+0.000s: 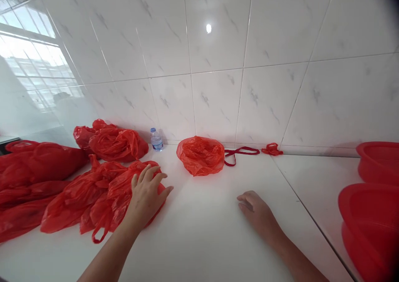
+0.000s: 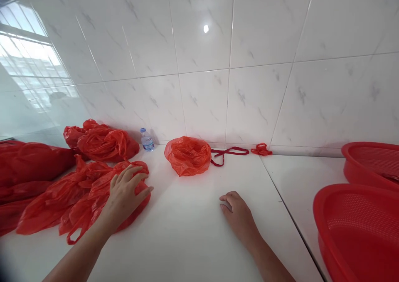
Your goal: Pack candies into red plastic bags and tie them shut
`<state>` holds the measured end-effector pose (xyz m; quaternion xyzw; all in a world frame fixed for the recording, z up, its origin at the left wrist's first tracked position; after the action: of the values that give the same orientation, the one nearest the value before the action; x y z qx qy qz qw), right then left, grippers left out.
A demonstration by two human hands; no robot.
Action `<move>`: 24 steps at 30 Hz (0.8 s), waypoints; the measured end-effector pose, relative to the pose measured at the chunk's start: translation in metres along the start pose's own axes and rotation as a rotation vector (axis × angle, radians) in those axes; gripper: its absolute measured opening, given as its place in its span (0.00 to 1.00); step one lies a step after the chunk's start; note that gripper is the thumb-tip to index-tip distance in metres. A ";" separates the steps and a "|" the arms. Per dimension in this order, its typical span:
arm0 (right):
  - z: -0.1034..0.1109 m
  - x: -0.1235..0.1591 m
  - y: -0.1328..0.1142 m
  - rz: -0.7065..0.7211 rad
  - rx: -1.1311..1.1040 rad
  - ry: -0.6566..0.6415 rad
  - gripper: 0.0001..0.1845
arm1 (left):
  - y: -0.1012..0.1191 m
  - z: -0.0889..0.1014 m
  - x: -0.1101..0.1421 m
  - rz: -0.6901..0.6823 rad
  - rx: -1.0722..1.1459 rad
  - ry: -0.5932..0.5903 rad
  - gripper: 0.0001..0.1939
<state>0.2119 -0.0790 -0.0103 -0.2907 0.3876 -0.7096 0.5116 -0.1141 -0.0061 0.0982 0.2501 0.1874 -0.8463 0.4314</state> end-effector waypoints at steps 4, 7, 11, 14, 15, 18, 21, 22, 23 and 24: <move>0.000 -0.002 0.003 -0.003 -0.014 0.006 0.10 | 0.023 -0.002 -0.057 -0.177 0.137 0.086 0.11; 0.002 -0.004 0.004 -0.004 -0.047 -0.005 0.10 | 0.029 -0.024 -0.100 -0.203 0.226 0.013 0.12; 0.004 -0.004 0.003 -0.010 -0.107 0.000 0.09 | 0.024 -0.069 -0.143 -0.126 0.265 -0.146 0.13; 0.007 -0.005 0.002 -0.015 -0.133 0.010 0.09 | 0.019 -0.095 -0.159 -0.104 0.263 -0.172 0.14; 0.007 -0.005 0.002 -0.021 -0.139 0.009 0.09 | 0.018 -0.102 -0.162 -0.098 0.263 -0.176 0.14; 0.009 -0.004 0.001 -0.045 -0.142 0.005 0.09 | 0.015 -0.113 -0.166 -0.084 0.269 -0.167 0.12; 0.011 -0.005 0.000 -0.045 -0.139 0.009 0.10 | 0.014 -0.109 -0.167 -0.070 0.281 -0.100 0.13; 0.010 -0.005 0.001 -0.046 -0.140 0.010 0.09 | 0.014 -0.105 -0.168 -0.065 0.288 -0.065 0.14; 0.010 -0.006 0.002 -0.048 -0.143 0.011 0.09 | 0.015 -0.100 -0.168 -0.058 0.296 -0.026 0.14; 0.010 -0.007 0.003 -0.050 -0.145 0.014 0.09 | 0.015 -0.094 -0.168 -0.049 0.305 0.019 0.15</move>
<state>0.2233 -0.0755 -0.0079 -0.3317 0.4342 -0.6941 0.4687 0.0074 0.1428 0.1195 0.3160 0.0667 -0.8728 0.3661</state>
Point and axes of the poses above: each hand's wrist, its own x-axis away from the middle knuckle, its own z-axis out of the back of the hand, y = z × x, the point moved 5 cm from there along -x, towards the middle knuckle, and after that the axes turned 11 degrees about -z, right-handed, at the moved point
